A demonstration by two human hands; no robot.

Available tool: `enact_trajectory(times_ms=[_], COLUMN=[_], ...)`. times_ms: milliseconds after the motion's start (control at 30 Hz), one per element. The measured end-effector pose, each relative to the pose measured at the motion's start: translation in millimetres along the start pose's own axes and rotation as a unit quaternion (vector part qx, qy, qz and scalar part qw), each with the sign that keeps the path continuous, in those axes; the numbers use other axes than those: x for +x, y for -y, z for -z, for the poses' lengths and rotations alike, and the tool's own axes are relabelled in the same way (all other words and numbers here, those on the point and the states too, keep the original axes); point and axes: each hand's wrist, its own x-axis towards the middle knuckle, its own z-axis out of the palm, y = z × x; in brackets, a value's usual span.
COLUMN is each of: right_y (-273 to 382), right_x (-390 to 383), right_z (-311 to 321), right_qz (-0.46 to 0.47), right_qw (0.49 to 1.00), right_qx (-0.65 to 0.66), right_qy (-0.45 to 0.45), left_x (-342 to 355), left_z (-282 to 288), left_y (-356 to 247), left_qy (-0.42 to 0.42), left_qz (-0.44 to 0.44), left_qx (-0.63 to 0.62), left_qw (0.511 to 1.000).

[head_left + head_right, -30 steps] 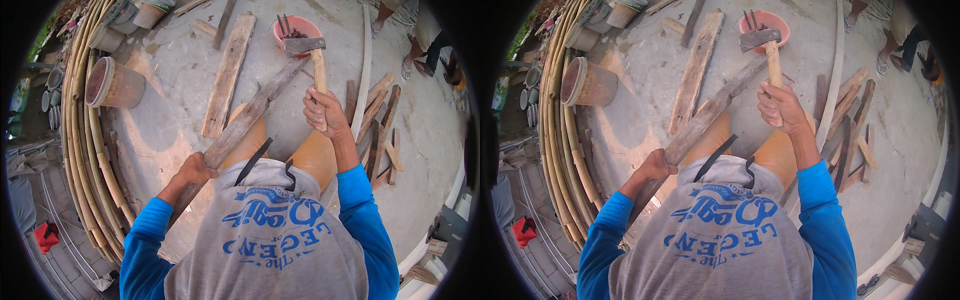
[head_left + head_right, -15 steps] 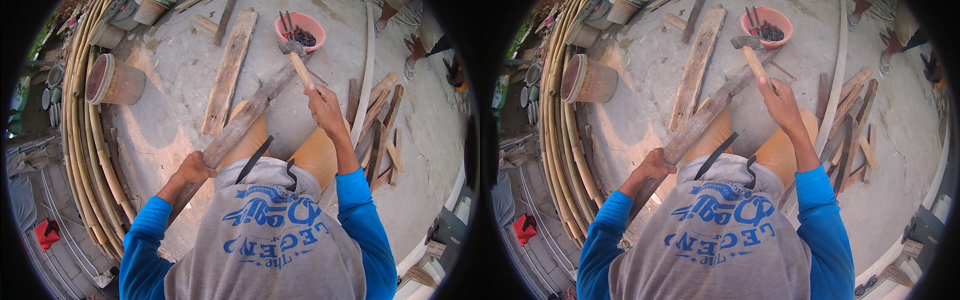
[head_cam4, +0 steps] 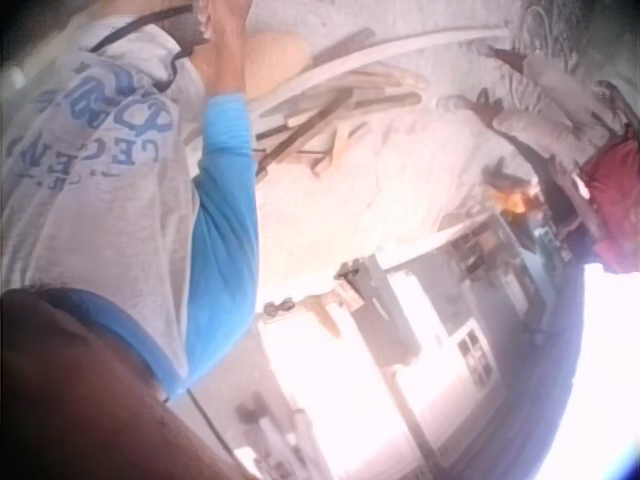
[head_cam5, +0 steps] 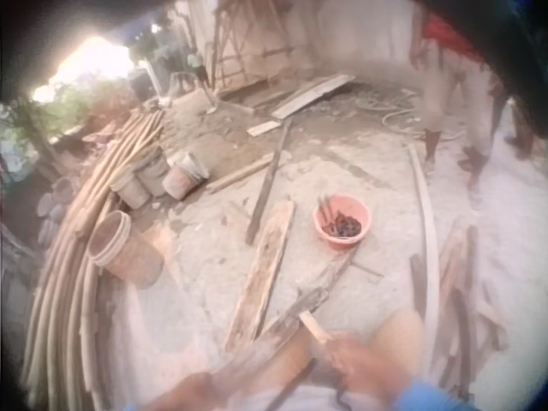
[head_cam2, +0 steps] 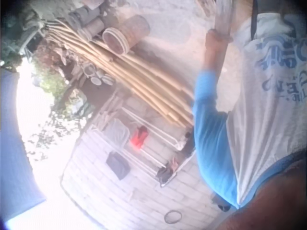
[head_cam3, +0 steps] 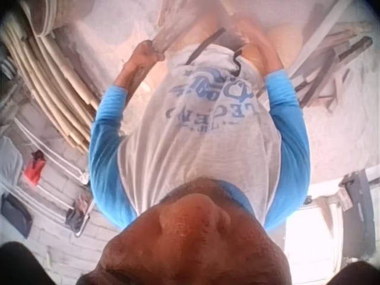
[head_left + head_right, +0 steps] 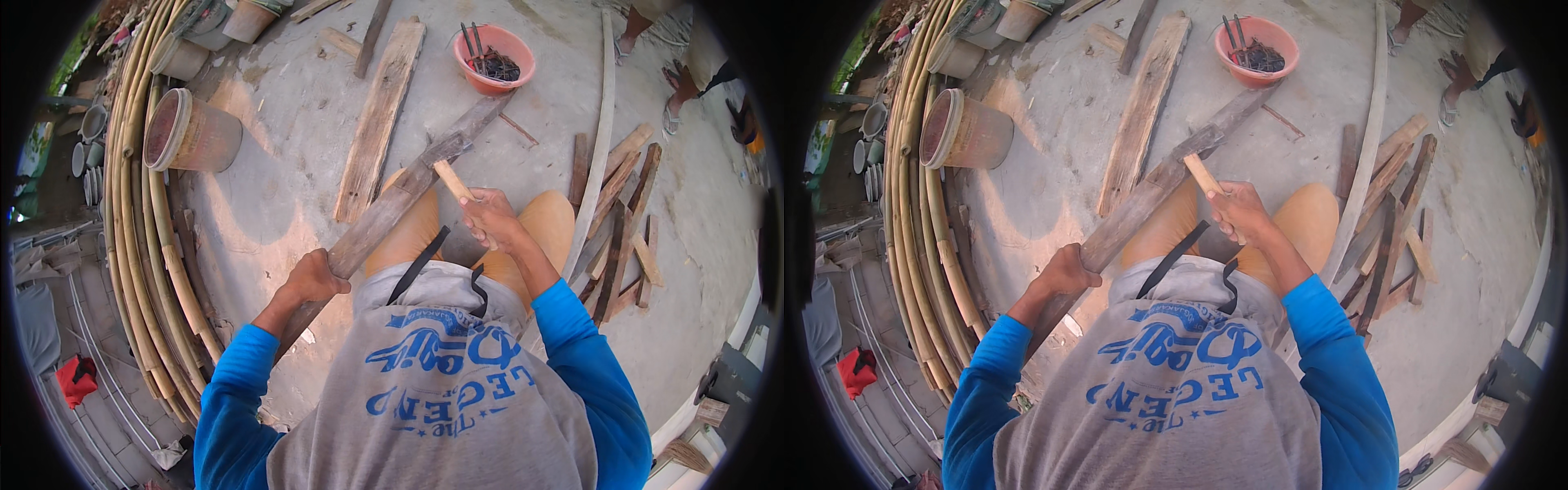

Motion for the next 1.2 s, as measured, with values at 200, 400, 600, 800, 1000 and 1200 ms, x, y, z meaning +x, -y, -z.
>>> enact_trajectory(times_ms=[200,400,600,800,1000,1200], right_y=[-3,21,-20,-15,-7,-30], right_x=[16,1,31,11,19,6], right_z=[-9,4,-7,-15,-27,-26], right_qz=[0.088,0.05,0.119,0.022,0.161,0.029], right_qw=[0.979,0.998,0.985,0.998,0.96,0.999], right_qx=[0.083,0.041,0.067,0.049,0.114,-0.014], right_qy=[-0.165,-0.013,-0.102,0.025,-0.201,0.025], left_x=[4,32,-5,36,11,-20], left_z=[-5,-48,-29,-66,-26,3], left_y=[6,64,24,125,50,24], left_qy=[0.014,-0.084,-0.026,-0.167,0.004,0.012], left_qz=[0.012,-0.116,-0.099,-0.232,0.008,0.015], left_qx=[0.03,0.126,-0.214,0.035,0.03,0.029], left_qw=[0.999,0.982,0.971,0.958,1.0,0.999])
